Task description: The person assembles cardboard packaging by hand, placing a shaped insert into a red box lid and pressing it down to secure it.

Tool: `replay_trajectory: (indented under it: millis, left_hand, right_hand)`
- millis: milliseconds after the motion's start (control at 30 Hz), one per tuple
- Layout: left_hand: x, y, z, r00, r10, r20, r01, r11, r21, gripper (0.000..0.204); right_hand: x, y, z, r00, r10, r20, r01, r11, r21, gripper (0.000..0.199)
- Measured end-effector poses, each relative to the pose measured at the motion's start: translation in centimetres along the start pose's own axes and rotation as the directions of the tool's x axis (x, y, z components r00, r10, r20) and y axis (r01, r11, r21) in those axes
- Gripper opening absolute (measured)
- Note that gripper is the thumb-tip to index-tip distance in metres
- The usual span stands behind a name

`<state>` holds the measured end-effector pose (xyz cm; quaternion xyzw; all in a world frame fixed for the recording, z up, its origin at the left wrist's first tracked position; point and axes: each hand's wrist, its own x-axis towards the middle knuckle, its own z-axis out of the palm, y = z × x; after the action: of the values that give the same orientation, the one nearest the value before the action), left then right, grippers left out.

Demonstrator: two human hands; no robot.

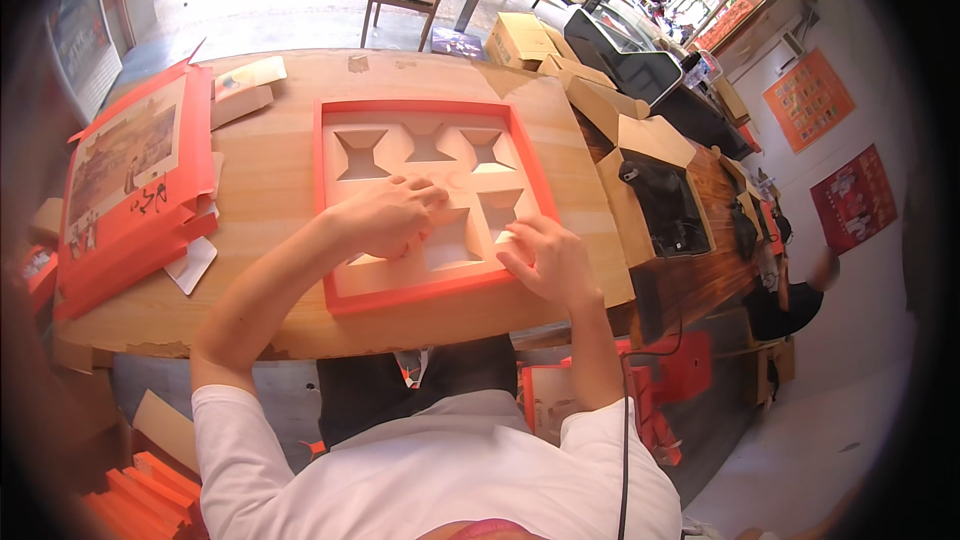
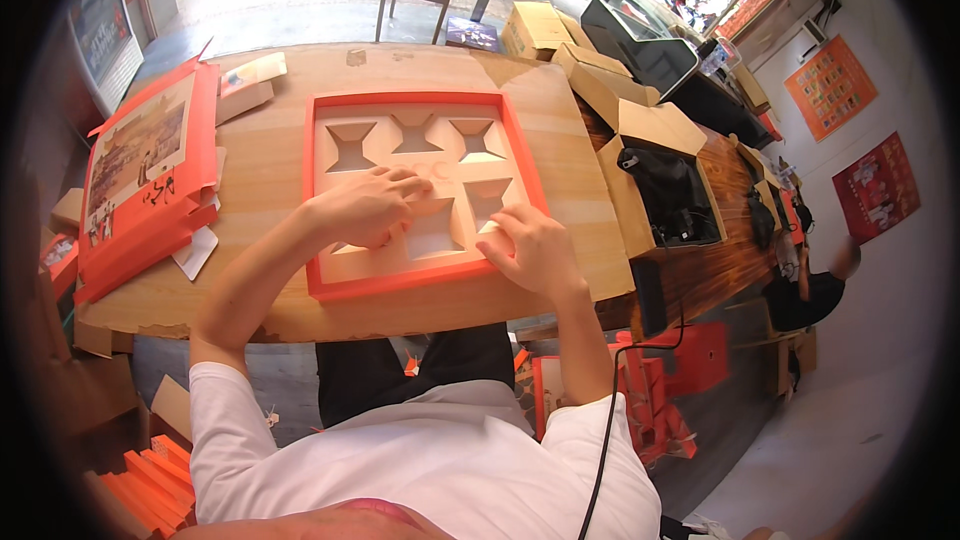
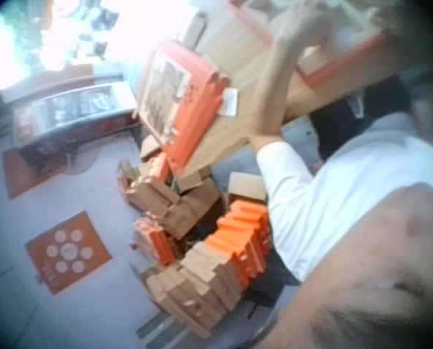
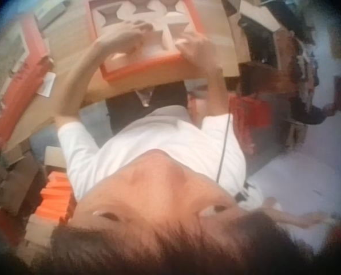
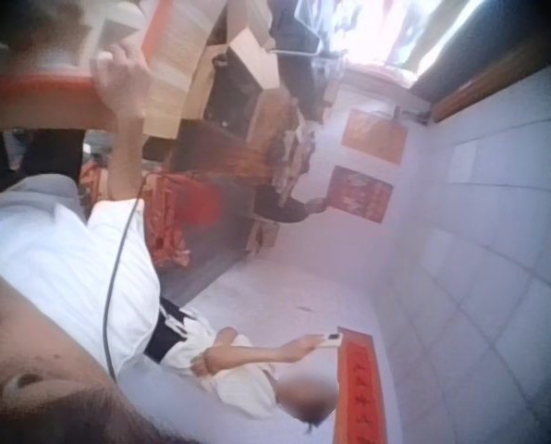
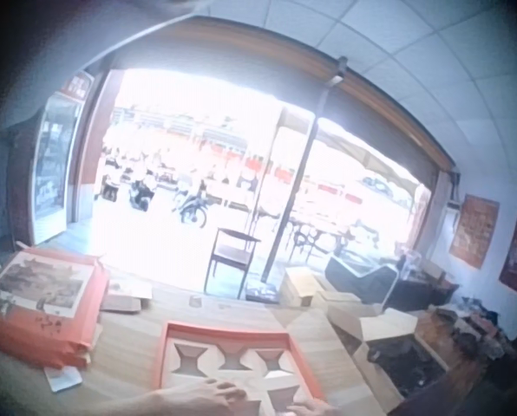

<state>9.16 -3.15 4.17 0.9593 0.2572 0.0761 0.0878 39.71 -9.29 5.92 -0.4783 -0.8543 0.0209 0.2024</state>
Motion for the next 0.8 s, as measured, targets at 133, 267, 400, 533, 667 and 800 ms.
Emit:
replay_trajectory:
  millis: [133,267,400,533,667,800]
  left_hand:
    - [0.1,0.2,-0.1,1.0,0.001,0.005,-0.001,1.0,0.009,0.025]
    - [0.2,0.3,-0.2,1.0,0.011,0.026,-0.011,1.0,0.013,0.024]
    - [0.0,0.1,0.0,1.0,0.005,-0.009,-0.005,1.0,0.014,0.022]
    - [0.2,0.1,0.3,1.0,0.007,-0.018,-0.007,1.0,0.021,0.022]
    - [0.3,0.1,0.2,1.0,0.011,-0.003,-0.011,1.0,0.021,0.02]
    - [0.3,0.2,0.0,1.0,0.01,-0.007,-0.01,0.999,0.038,0.02]
  right_hand:
    - [-1.3,0.8,0.4,0.994,-0.107,0.037,0.109,0.993,-0.043,0.056]
    - [-0.9,1.3,0.9,0.992,-0.106,0.071,0.111,0.991,-0.071,0.065]
    - [-0.5,1.7,1.2,0.99,-0.103,0.094,0.111,0.991,-0.077,0.069]
    - [-0.4,3.3,1.3,0.991,-0.123,0.053,0.117,0.988,0.102,0.06]
    - [0.6,3.9,1.2,0.978,0.1,-0.181,-0.047,0.96,0.275,0.049]
    - [3.8,4.4,0.8,0.951,0.243,-0.193,-0.266,0.958,-0.103,0.062]
